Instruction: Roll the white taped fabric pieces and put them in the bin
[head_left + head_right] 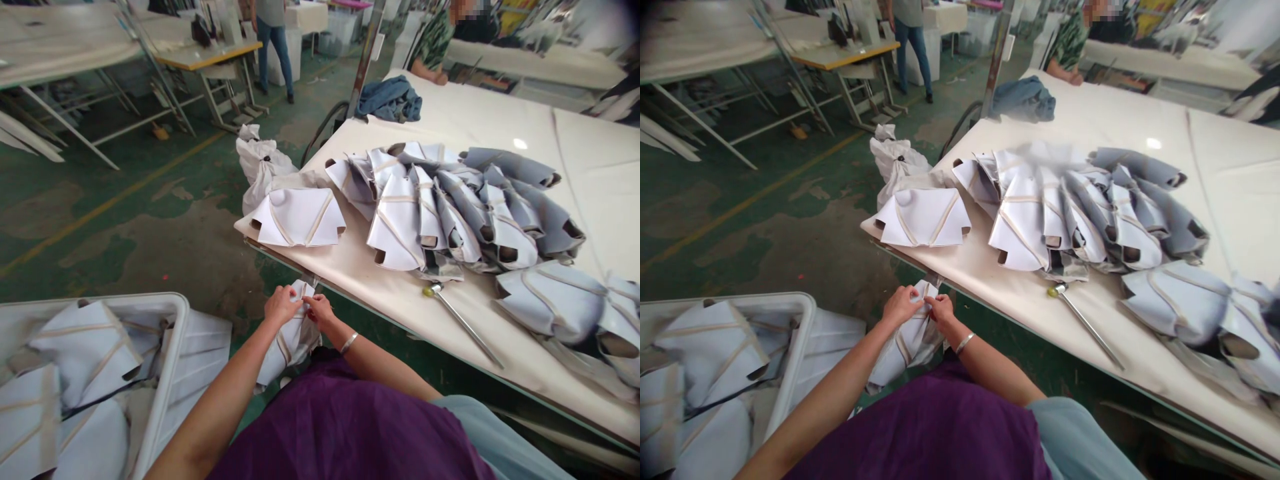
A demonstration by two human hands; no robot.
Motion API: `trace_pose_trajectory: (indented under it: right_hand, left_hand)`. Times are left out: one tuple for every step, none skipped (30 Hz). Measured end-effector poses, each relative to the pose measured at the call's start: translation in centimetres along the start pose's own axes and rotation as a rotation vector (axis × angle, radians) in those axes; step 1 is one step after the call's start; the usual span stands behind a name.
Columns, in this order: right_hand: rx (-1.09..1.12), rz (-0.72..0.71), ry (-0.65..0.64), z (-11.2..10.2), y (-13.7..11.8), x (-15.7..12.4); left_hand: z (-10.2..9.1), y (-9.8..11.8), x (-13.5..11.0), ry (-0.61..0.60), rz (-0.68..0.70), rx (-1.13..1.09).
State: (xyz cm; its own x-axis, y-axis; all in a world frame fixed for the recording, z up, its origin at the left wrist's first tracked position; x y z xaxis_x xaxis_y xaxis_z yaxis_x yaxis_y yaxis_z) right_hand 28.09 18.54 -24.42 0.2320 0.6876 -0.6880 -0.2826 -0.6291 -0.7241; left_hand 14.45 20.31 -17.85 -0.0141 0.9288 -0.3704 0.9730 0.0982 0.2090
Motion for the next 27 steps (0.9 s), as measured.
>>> trace_pose_trajectory:
  right_hand:
    - [0.028,0.040,-0.017,-0.1,-0.1,-0.1]
    - [0.048,0.071,-0.032,-0.1,-0.2,-0.1]
    - [0.064,0.095,-0.044,-0.2,-0.4,-0.2]
    - [0.077,0.115,-0.052,-0.2,-0.5,-0.2]
    - [0.088,0.132,-0.060,-0.2,-0.6,-0.2]
    - [0.096,0.147,-0.068,-0.2,-0.7,-0.2]
    - [0.103,0.160,-0.079,-0.3,-0.8,-0.1]
    - [0.108,0.171,-0.090,-0.3,-0.8,-0.1]
    - [0.112,0.180,-0.103,-0.3,-0.8,0.0]
    - [0.117,0.188,-0.114,-0.3,-0.8,0.1]
    - [0.120,0.193,-0.124,-0.3,-0.7,0.2]
    - [0.124,0.196,-0.132,-0.4,-0.7,0.4]
    - [0.129,0.197,-0.139,-0.4,-0.6,0.5]
    - [0.133,0.198,-0.145,-0.4,-0.5,0.6]
    - [0.138,0.199,-0.150,-0.5,-0.4,0.7]
    - [0.143,0.200,-0.154,-0.5,-0.3,0.8]
    - [0.148,0.202,-0.157,-0.5,-0.2,0.9]
    - [0.153,0.204,-0.161,-0.5,-0.1,0.9]
    - [0.157,0.207,-0.164,-0.5,0.0,1.0]
    - [0.161,0.210,-0.168,-0.5,0.0,1.0]
    - [0.164,0.212,-0.171,-0.5,0.1,0.9]
    - [0.167,0.213,-0.174,-0.5,0.1,0.9]
    - [0.169,0.212,-0.178,-0.4,0.1,0.8]
    - [0.170,0.210,-0.182,-0.4,0.1,0.8]
    - [0.169,0.206,-0.186,-0.4,0.0,0.8]
    - [0.166,0.199,-0.191,-0.4,0.0,0.8]
    - [0.160,0.191,-0.197,-0.4,-0.1,0.8]
  left_hand:
    - [0.0,-0.1,0.2,-0.021,0.002,-0.012]
    - [0.0,-0.3,0.6,-0.053,0.005,-0.029]
    - [0.0,-0.5,1.0,-0.088,0.011,-0.047]
    - [-0.1,-0.6,1.4,-0.124,0.017,-0.063]
    - [-0.1,-0.8,1.8,-0.160,0.020,-0.076]
    - [-0.2,-0.9,2.3,-0.195,0.017,-0.087]
    - [-0.3,-1.1,2.6,-0.228,0.009,-0.095]
    - [-0.4,-1.2,2.9,-0.255,0.001,-0.099]
    - [-0.4,-1.3,3.0,-0.275,0.003,-0.098]
    - [-0.4,-1.3,3.0,-0.280,0.021,-0.090]
    - [-0.4,-1.3,2.9,-0.260,0.052,-0.071]
    - [-0.3,-1.3,2.6,-0.212,0.087,-0.044]
    - [-0.2,-1.2,2.3,-0.141,0.119,-0.014]
    - [0.0,-1.1,1.9,-0.058,0.140,0.009]
    - [0.3,-1.0,1.6,0.022,0.142,0.019]
    - [0.7,-0.9,1.3,0.087,0.128,0.014]
    - [1.1,-0.8,1.2,0.132,0.101,-0.003]
    - [1.5,-0.6,1.3,0.152,0.062,-0.026]
    - [1.8,-0.4,1.5,0.148,0.010,-0.051]
    - [2.1,-0.2,1.9,0.129,-0.052,-0.073]
    - [2.3,0.1,2.5,0.103,-0.112,-0.090]
    - [2.4,0.5,3.1,0.082,-0.163,-0.104]
    - [2.3,0.9,3.7,0.070,-0.200,-0.116]
    - [2.2,1.2,4.4,0.068,-0.216,-0.129]
    - [2.2,1.5,4.9,0.068,-0.218,-0.142]
    - [2.2,1.5,5.3,0.061,-0.209,-0.156]
    - [2.3,1.3,5.5,0.039,-0.196,-0.169]
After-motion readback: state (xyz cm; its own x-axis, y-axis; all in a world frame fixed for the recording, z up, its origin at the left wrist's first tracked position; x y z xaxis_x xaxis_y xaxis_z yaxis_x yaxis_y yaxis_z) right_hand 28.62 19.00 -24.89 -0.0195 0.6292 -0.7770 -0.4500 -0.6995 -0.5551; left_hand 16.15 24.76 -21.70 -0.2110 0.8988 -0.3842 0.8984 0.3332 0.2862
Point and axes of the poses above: each hand's wrist, its own x-axis towards the middle knuckle, its own z-axis out of the palm, y = z × x, the point moved 3 cm from there along x, towards the middle knuckle, and after that the axes turned 14 degrees about x, right-handed, at the moved point
